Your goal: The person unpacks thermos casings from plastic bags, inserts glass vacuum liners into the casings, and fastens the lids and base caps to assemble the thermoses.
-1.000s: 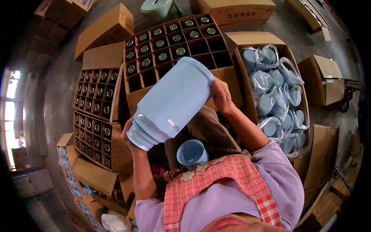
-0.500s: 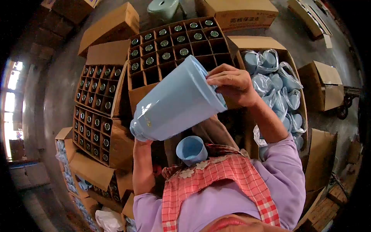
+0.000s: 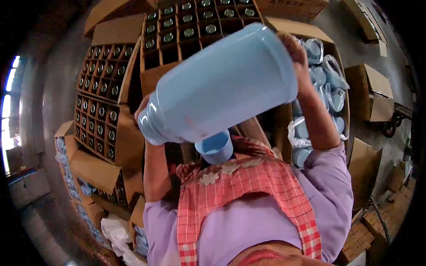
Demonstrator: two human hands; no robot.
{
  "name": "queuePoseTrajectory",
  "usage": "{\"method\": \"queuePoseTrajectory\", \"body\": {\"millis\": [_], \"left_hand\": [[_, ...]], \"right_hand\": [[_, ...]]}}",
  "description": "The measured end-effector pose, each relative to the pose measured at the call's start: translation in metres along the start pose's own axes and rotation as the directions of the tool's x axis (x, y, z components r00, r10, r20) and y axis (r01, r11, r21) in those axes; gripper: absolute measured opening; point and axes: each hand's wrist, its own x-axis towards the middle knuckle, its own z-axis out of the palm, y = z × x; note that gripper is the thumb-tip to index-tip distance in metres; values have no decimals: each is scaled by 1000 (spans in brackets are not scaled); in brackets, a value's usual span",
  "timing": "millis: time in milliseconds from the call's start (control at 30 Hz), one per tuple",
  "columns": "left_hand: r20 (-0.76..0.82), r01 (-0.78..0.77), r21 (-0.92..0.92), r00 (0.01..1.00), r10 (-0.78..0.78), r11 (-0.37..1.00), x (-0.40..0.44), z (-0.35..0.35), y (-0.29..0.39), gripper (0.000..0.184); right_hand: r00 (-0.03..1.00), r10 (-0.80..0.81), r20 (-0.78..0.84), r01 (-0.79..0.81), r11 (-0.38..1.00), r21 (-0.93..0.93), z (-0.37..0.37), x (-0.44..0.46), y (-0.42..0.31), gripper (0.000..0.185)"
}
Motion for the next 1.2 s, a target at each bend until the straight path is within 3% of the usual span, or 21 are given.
{"method": "queuePoseTrajectory", "body": {"millis": [100,200,233,300,333,367,400,467,500,533,567,633,667,733,833,867,967,1000,1100,1167,1200], "left_hand": [[10,-80,4,997,80,997,-11,2,-10,43],[167,-263,-2,951,259,965,-18,6,-43,44],[186,-264,100,952,243,959,-23,11,-47,44],[301,-317,434,933,196,843,-32,20,-45,51],[413,-383,587,899,144,713,-36,26,-35,57],[585,-553,692,806,88,464,-37,34,-20,64],[602,-530,750,794,-78,396,-35,27,-8,75],[522,-371,831,777,-352,414,-31,6,35,74],[604,-464,735,780,-166,494,-26,2,42,73],[336,-250,704,942,-2,665,-29,18,36,75],[128,-163,583,986,109,796,-19,45,38,80],[160,80,321,978,-137,944,-5,36,29,70],[196,162,250,957,-214,955,0,32,24,64],[193,80,342,969,-153,936,-7,19,22,53],[-69,82,439,996,-57,895,-30,-12,15,40],[-391,164,37,910,-136,986,-37,26,15,37],[-479,82,198,877,24,977,-69,-1,-25,31],[-491,74,179,871,24,981,-76,1,-36,31],[-600,159,172,799,-25,972,-83,12,-54,33],[-747,346,206,659,-81,915,-67,17,-50,40],[-709,354,177,693,-130,918,-64,23,-52,35]], "right_hand": [[996,94,0,-92,979,-180,-10,4,-10,25],[982,3,190,53,956,-289,-39,20,1,33],[967,-53,250,148,913,-381,-43,24,0,37],[953,103,283,15,922,-387,-51,32,3,36],[937,178,301,-49,918,-393,-54,35,1,36],[844,198,499,-58,957,-283,-42,32,-18,28],[831,207,517,-53,954,-296,-36,27,-16,24],[819,146,555,15,962,-274,-15,16,0,21],[810,81,581,76,967,-242,-1,12,8,21],[815,59,576,87,971,-223,12,15,10,21],[821,38,569,97,974,-205,26,20,12,22],[754,-66,653,53,998,39,65,23,7,21],[767,-104,633,131,991,5,70,23,10,21],[791,-159,591,248,966,-72,73,22,16,21],[956,-211,202,278,868,-410,53,10,36,20],[965,-167,202,238,881,-409,38,-4,43,20],[929,114,352,29,926,-376,-8,-82,72,21],[868,329,371,-74,826,-558,-12,-117,79,24],[859,291,421,13,810,-586,10,-195,73,72],[879,355,317,-98,786,-610,21,-194,60,83],[888,351,296,-118,798,-591,20,-195,58,84]]}}
